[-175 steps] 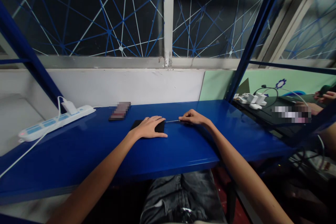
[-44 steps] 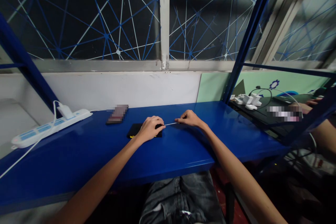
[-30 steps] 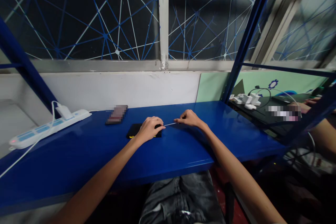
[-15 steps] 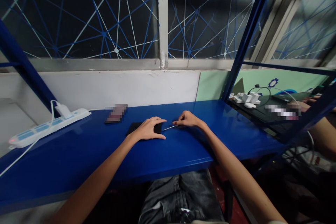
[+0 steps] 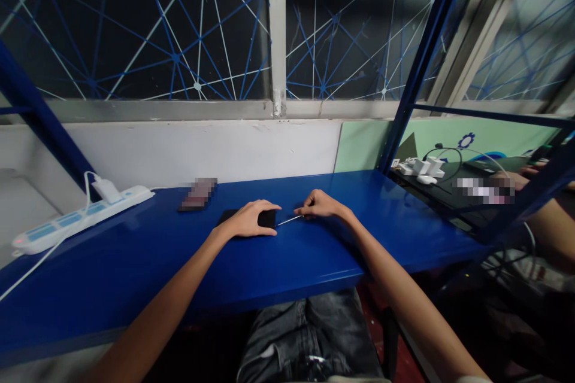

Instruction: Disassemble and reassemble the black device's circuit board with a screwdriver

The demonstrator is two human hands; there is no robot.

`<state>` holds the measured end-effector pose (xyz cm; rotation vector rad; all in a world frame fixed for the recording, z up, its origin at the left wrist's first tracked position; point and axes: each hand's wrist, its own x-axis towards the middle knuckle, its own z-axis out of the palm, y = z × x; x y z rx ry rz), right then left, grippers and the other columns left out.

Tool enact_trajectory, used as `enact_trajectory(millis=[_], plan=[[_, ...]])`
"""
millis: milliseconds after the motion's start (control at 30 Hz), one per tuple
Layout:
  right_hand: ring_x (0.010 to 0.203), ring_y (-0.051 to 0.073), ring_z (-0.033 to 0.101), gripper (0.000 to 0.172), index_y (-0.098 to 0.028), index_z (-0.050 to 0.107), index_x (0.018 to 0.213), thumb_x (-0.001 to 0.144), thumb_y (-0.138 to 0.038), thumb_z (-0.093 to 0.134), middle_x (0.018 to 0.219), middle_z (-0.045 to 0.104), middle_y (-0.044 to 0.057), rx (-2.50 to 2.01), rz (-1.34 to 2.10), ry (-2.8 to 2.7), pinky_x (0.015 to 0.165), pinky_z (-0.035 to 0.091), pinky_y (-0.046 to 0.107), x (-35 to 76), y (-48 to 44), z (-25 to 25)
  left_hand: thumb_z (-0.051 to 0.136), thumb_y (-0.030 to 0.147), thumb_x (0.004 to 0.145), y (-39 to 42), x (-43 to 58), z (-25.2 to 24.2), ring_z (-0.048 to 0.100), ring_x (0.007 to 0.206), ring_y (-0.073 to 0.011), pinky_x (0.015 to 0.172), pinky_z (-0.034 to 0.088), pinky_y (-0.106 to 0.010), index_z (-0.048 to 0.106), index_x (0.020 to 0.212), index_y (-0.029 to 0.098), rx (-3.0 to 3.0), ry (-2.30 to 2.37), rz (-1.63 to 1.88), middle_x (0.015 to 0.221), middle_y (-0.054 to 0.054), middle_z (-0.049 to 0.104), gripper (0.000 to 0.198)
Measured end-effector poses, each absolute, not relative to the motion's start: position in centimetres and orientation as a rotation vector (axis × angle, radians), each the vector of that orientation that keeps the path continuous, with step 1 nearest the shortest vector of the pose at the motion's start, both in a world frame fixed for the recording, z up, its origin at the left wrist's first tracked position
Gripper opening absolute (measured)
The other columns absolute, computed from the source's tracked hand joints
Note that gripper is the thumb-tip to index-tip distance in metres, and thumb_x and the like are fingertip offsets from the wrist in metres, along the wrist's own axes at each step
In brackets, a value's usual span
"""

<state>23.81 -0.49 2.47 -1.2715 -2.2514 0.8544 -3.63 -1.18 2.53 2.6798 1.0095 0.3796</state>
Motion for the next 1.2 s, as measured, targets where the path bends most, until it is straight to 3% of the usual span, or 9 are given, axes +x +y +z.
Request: enact_trajectory(millis=[400, 533, 700, 900, 1067, 1200], plan=[[0.051, 0.010, 0.048, 0.048, -0.013, 0.068, 0.061, 0.070, -0.059, 0.068, 0.054, 0.058, 0.001, -1.206, 0.957, -2.298, 0.049, 0.032, 0.022, 24.3, -0.9, 3.1, 0.064, 0.063, 0.077, -0.9, -3.8, 2.2, 0.053, 0.121, -0.0315, 0.098, 0.041, -0.044, 0.056, 0.130, 0.031, 2.684, 1.015, 0.425, 0.135, -0.008, 0.056, 0.063], [0.055, 0.009, 0.047, 0.037, -0.014, 0.069, 0.072, 0.062, -0.048, 0.079, 0.061, 0.058, -0.002, -1.120, 1.077, -2.310, 0.053, 0.034, 0.022, 24.6, -0.5, 2.6, 0.062, 0.065, 0.078, -0.7, -3.8, 1.9, 0.052, 0.122, -0.0312, 0.100, 0.041, -0.044, 0.056, 0.130, 0.030, 2.690, 1.030, 0.438, 0.136, -0.008, 0.055, 0.063], [0.052, 0.008, 0.049, 0.036, -0.013, 0.065, 0.082, 0.058, -0.034, 0.082, 0.062, 0.059, -0.003, -1.088, 1.186, -2.242, 0.051, 0.037, 0.021, 24.7, 0.1, 2.0, 0.060, 0.065, 0.080, -0.6, -3.8, 1.6, 0.052, 0.122, -0.0306, 0.100, 0.041, -0.044, 0.056, 0.130, 0.029, 2.704, 1.043, 0.459, 0.136, -0.008, 0.055, 0.062], [0.051, 0.008, 0.049, 0.039, -0.011, 0.068, 0.075, 0.065, -0.047, 0.078, 0.060, 0.058, -0.001, -1.051, 1.353, -2.195, 0.050, 0.040, 0.022, 25.0, -0.2, 2.4, 0.059, 0.067, 0.080, -0.5, -3.9, 1.6, 0.052, 0.122, -0.0319, 0.100, 0.041, -0.045, 0.054, 0.133, 0.029, 2.696, 1.050, 0.432, 0.137, -0.008, 0.054, 0.065], [0.046, 0.006, 0.039, 0.047, -0.010, 0.071, 0.073, 0.075, -0.057, 0.067, 0.049, 0.049, -0.003, -1.113, 1.256, -2.251, 0.044, 0.028, 0.022, 25.1, -0.5, 2.8, 0.058, 0.067, 0.080, -0.5, -3.9, 1.6, 0.053, 0.120, -0.0313, 0.099, 0.042, -0.044, 0.054, 0.133, 0.030, 2.702, 1.051, 0.421, 0.137, -0.008, 0.053, 0.064], [0.047, 0.006, 0.044, 0.041, -0.012, 0.070, 0.080, 0.064, -0.049, 0.080, 0.056, 0.055, -0.004, -1.104, 1.279, -2.206, 0.046, 0.033, 0.021, 24.8, -0.5, 2.8, 0.057, 0.067, 0.081, -0.6, -3.9, 1.7, 0.052, 0.120, -0.0312, 0.098, 0.042, -0.043, 0.054, 0.133, 0.030, 2.714, 1.037, 0.404, 0.137, -0.008, 0.053, 0.063]])
